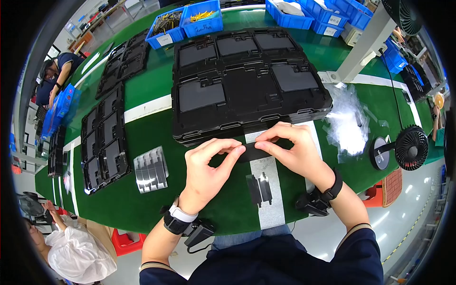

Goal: The person is assembling small electronic components, specifically applying stickers or labels to battery-like black rectangular parts at an industrial workstation.

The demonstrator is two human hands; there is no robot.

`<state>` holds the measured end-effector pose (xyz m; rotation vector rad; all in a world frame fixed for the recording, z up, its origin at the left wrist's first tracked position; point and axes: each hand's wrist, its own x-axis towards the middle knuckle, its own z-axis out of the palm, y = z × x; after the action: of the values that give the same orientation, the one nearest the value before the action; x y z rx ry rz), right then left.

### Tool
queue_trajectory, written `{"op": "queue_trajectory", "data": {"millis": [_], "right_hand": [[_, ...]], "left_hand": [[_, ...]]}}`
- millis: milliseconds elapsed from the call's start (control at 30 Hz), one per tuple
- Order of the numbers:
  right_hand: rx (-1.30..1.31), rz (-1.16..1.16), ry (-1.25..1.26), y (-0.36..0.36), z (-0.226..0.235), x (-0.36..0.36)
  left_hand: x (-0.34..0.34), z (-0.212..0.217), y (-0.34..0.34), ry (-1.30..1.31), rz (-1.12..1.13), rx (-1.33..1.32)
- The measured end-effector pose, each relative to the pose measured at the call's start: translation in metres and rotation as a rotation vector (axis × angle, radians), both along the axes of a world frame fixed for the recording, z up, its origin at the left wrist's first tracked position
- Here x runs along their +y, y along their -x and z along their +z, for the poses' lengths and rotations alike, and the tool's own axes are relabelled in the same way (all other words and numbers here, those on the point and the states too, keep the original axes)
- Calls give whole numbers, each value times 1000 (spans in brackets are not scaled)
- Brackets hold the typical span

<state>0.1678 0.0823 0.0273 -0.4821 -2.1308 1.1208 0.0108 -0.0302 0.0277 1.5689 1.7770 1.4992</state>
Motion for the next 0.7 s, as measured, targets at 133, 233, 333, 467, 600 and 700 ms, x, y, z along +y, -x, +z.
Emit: {"op": "queue_trajectory", "data": {"millis": [133,233,333,467,600,700], "right_hand": [[-10,38,17,1,-3,2],[-2,89,34,4,-4,2],[1,96,-34,5,-3,2],[-35,96,-90,2,-6,2],[1,124,154,-1,-7,1],[15,107,255,-3,-4,0]], "left_hand": [[2,-2,3,-8,-34,35],[3,0,3,-3,-43,72],[3,1,3,1,-48,93],[3,-5,7,5,-76,110],[3,-7,0,53,-100,-164],[2,-14,1,230,-263,-431]]}}
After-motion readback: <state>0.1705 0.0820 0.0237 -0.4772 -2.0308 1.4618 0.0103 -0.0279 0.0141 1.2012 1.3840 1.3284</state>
